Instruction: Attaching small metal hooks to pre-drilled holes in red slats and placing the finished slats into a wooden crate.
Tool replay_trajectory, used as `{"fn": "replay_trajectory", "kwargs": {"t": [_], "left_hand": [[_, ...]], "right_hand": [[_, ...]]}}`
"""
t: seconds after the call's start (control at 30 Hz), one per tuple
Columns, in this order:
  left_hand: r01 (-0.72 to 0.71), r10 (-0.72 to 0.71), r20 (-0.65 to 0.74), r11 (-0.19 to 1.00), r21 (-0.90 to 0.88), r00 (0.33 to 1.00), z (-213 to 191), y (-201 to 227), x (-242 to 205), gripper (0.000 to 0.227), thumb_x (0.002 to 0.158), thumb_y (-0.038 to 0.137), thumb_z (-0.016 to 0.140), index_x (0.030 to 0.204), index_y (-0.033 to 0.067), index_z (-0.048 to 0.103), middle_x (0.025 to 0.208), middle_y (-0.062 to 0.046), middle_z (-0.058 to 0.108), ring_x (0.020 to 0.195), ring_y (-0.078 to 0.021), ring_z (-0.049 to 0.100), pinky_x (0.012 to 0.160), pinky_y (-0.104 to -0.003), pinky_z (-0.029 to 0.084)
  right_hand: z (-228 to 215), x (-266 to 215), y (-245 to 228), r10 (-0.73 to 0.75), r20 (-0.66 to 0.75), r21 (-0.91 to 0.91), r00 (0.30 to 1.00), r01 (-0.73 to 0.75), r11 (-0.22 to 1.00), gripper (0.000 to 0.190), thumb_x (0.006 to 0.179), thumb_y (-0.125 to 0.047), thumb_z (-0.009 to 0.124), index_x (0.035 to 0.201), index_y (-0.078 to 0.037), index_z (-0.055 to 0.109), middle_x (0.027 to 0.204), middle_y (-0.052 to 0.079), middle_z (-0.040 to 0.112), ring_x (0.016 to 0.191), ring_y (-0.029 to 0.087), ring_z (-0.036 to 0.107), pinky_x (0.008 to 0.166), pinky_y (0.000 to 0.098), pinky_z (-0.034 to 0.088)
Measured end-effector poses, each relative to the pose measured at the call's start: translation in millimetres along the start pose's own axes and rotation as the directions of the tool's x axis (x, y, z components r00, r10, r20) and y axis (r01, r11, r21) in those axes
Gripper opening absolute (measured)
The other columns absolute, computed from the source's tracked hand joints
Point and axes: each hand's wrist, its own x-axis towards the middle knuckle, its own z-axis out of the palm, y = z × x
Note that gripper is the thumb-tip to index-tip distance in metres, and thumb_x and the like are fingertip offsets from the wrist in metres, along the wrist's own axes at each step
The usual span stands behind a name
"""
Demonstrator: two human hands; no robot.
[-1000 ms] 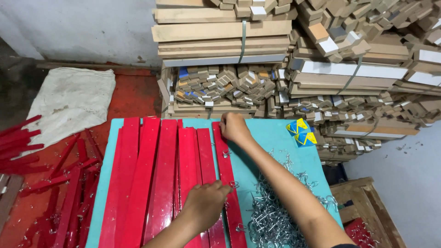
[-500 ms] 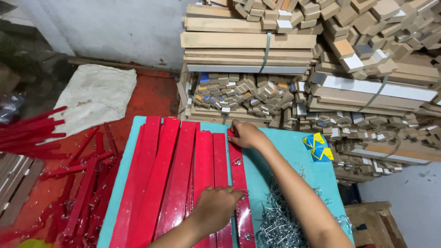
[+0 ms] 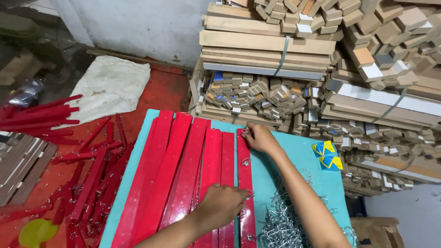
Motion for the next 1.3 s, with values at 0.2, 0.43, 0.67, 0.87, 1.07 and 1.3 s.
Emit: {"fn": "replay_trajectory", "kwargs": {"t": [0.2, 0.43, 0.67, 0.87, 1.07, 1.3], "left_hand": [[0.024, -0.025, 0.055, 1.000, 0.009, 0.998, -1.7, 2.4, 1.4, 0.028, 0.105, 0.018, 0.054, 0.131, 0.0145, 0.065, 0.093, -0.004, 0.074, 0.082, -0.0274, 0.071, 0.079, -0.050, 0.053], [0.047, -0.044, 0.068, 0.997, -0.056, 0.997, -2.1, 3.0, 5.7, 0.005, 0.098, 0.019, 0.066, 0.102, 0.0185, 0.063, 0.100, 0.003, 0.075, 0.095, -0.0269, 0.070, 0.081, -0.049, 0.051], [0.096, -0.094, 0.020, 0.958, -0.269, 0.995, -27.1, 21.1, -2.5, 0.005, 0.102, 0.022, 0.059, 0.106, 0.0198, 0.058, 0.102, 0.000, 0.073, 0.090, -0.0236, 0.069, 0.071, -0.043, 0.050], [0.087, -0.102, 0.001, 0.834, -0.544, 0.995, -28.1, 22.9, -0.3, 0.011, 0.104, 0.008, 0.050, 0.114, 0.0110, 0.048, 0.103, -0.010, 0.073, 0.088, -0.0239, 0.069, 0.068, -0.035, 0.048], [0.011, -0.078, -0.077, 0.765, -0.644, 0.994, -23.3, 20.8, 2.6, 0.013, 0.108, 0.012, 0.050, 0.119, 0.0089, 0.042, 0.092, -0.010, 0.068, 0.073, -0.0207, 0.067, 0.065, -0.033, 0.052], [-0.276, 0.157, -0.227, 0.603, -0.749, 0.961, -24.7, 24.3, 1.5, 0.039, 0.109, 0.013, 0.043, 0.144, 0.0072, 0.027, 0.102, -0.015, 0.067, 0.080, -0.0233, 0.070, 0.077, -0.037, 0.058]], "right_hand": [[-8.8, -22.9, -18.3, 0.089, 0.051, 0.002, 0.995, -0.089, 0.996, 0.027, 0.098, -0.029, 0.063, 0.111, -0.011, 0.049, 0.090, 0.013, 0.071, 0.079, 0.033, 0.066, 0.065, 0.0449, 0.046], [-48.5, -88.0, -50.1, -0.024, 0.100, 0.099, 0.995, 0.014, 0.995, 0.035, 0.096, -0.027, 0.066, 0.128, -0.016, 0.058, 0.102, 0.004, 0.071, 0.092, 0.020, 0.069, 0.084, 0.0342, 0.050], [-78.5, -169.1, -90.6, -0.187, 0.293, 0.301, 0.938, 0.095, 0.949, 0.036, 0.102, -0.039, 0.048, 0.122, -0.015, 0.066, 0.111, -0.001, 0.078, 0.094, 0.012, 0.072, 0.080, 0.0280, 0.052], [-43.7, -215.3, -106.9, -0.198, 0.176, 0.575, 0.964, 0.063, 0.816, 0.037, 0.099, -0.026, 0.062, 0.132, -0.010, 0.058, 0.105, 0.003, 0.074, 0.096, 0.015, 0.072, 0.089, 0.0318, 0.059], [-17.6, -221.2, -100.8, -0.153, -0.138, 0.420, 0.979, 0.198, 0.886, 0.040, 0.093, -0.017, 0.070, 0.131, -0.011, 0.059, 0.090, 0.002, 0.078, 0.076, 0.013, 0.076, 0.071, 0.0266, 0.064], [-36.1, -219.2, -108.0, -0.169, -0.412, 0.355, 0.895, 0.329, 0.875, 0.011, 0.089, -0.008, 0.071, 0.099, -0.007, 0.074, 0.081, 0.006, 0.077, 0.068, 0.019, 0.073, 0.066, 0.0306, 0.062]]}}
